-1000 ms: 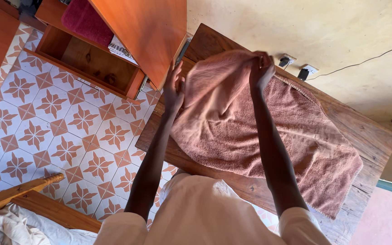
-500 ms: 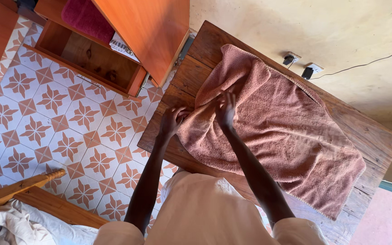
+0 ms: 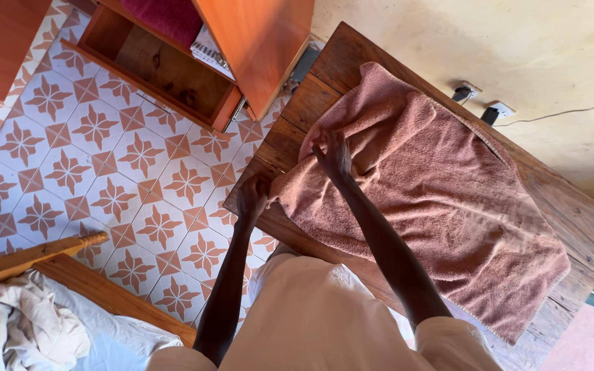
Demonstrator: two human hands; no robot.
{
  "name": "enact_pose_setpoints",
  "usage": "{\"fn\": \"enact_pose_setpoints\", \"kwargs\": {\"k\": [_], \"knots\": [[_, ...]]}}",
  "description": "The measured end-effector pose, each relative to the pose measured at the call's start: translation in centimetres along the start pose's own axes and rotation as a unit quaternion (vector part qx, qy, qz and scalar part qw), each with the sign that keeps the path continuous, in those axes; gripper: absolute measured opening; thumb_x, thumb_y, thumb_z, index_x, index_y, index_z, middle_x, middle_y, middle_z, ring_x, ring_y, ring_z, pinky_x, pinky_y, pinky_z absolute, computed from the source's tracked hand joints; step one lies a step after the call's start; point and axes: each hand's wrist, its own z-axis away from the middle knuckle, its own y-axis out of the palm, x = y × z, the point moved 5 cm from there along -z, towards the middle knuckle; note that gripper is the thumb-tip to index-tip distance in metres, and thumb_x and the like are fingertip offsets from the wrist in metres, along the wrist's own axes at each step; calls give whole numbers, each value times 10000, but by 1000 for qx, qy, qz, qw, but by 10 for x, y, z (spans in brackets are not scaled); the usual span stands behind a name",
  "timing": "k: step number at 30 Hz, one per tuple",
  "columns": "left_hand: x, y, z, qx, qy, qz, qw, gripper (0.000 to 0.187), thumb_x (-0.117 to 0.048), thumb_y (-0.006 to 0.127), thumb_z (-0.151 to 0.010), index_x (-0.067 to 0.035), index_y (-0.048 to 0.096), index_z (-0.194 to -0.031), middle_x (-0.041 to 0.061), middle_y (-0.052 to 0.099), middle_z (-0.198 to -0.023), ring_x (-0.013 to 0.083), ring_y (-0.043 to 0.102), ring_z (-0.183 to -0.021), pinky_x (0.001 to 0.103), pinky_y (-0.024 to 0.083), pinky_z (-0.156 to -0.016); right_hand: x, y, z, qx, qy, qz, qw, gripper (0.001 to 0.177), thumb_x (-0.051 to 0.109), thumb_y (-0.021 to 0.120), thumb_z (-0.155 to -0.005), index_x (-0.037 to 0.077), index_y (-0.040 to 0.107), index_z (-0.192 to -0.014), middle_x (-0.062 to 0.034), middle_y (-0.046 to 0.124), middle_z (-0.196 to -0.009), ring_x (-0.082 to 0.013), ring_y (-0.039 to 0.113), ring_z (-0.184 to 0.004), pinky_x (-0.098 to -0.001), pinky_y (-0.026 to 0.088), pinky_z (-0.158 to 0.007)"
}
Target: The person picks a red towel from a pile of laundry on a bed, unfolds it on a wooden table, and folds it into a compact rectangle. They place the folded towel on a shelf with other towels, then repeat the process with a brown towel.
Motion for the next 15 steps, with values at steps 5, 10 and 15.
{"fn": "enact_pose_setpoints", "kwargs": {"k": [5,10,15], "knots": [[14,8,4,20,30,10,999,91,9,609,-918,-16,666,-983,206,716,-1018,342,721,-873,459,567,-758,2,12,-15,24,25,70,997,458,289,781,-856,117,626,-1251,-197,635,-1103,-335,606,-928,-485,536,-693],[1,0,9,36,178,93,979,534,127,484,-753,-50,657,-1227,186,715,-1171,324,711,-986,443,584,-801,-13,35,-34,0,3,30,1000,101,112,611,-1009,167,657,-1080,-109,748,-1024,-191,679,-728,-322,550,-512],[12,-8,7,117,-63,78,988,566,110,385,-914,-144,643,-1348,100,759,-990,250,573,-569,414,488,-541,-7,32,-40,-136,-48,-90,985,135,208,553,-1110,78,574,-1140,-124,739,-955,-158,725,-719,-289,619,-548]]}}
